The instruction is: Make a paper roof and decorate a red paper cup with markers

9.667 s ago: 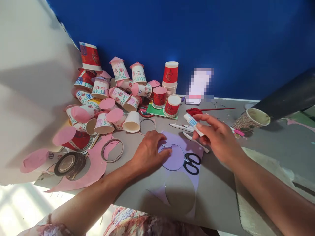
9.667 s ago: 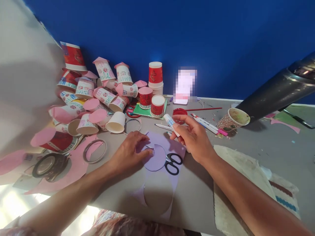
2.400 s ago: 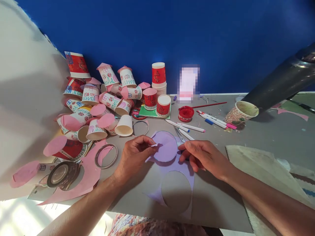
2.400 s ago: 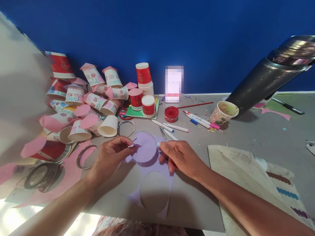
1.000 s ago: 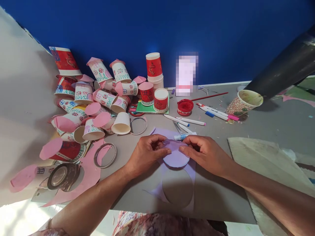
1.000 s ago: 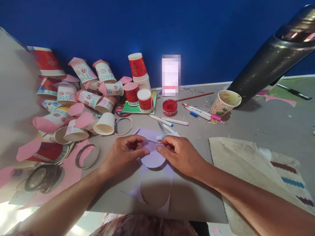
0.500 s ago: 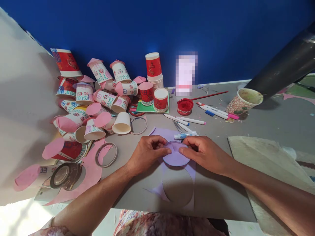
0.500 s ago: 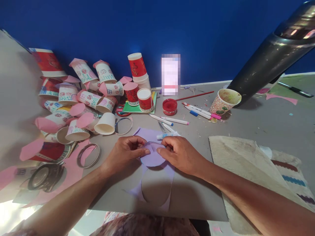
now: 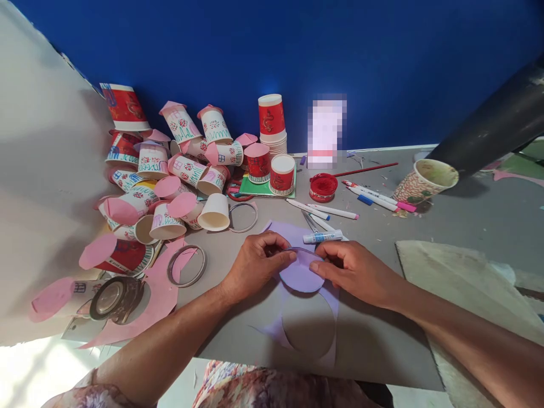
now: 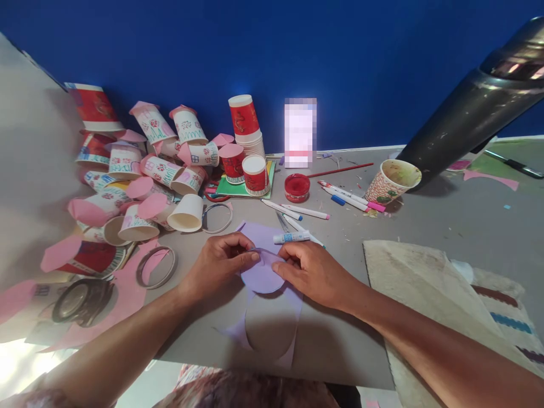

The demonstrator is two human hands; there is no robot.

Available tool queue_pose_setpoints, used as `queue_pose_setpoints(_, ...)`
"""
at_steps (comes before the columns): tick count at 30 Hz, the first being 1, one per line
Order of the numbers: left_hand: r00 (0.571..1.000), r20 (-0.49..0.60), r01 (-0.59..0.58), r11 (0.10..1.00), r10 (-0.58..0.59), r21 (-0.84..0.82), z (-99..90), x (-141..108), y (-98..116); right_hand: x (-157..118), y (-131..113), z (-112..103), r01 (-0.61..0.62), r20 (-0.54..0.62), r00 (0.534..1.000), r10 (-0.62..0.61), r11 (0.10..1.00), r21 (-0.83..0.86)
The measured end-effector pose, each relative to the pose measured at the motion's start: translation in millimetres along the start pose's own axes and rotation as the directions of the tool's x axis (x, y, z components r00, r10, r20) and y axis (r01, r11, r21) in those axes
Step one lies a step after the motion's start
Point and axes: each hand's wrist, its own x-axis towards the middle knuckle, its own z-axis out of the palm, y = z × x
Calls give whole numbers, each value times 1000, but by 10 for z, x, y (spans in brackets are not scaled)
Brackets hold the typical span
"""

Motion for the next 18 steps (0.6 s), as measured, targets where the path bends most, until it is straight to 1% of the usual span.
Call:
queue_pose_setpoints(7,1000,12,-9,1000,9,-11,37,-29,44,-20,-32,35,-2,-7,1000,1,997,-74)
queue_pose_setpoints(10,999,49,-19,997,22,-70,42,-38,45,-22,-25,34,10,-51,999,-11,999,-33)
queue_pose_setpoints(14,995,99,2,989,13,-149,39,-46,48,-17,0,26,-10,-94,996,13,999,31)
queue_pose_setpoints(16,997,82,19,989,-7,-147,38,-45,46,-17,4,29,-25,-96,995,29,999,43)
queue_pose_setpoints(18,999,42,31,993,-26,-115,39,-41,35,-20,-2,35,-37,-91,995,41,998,48)
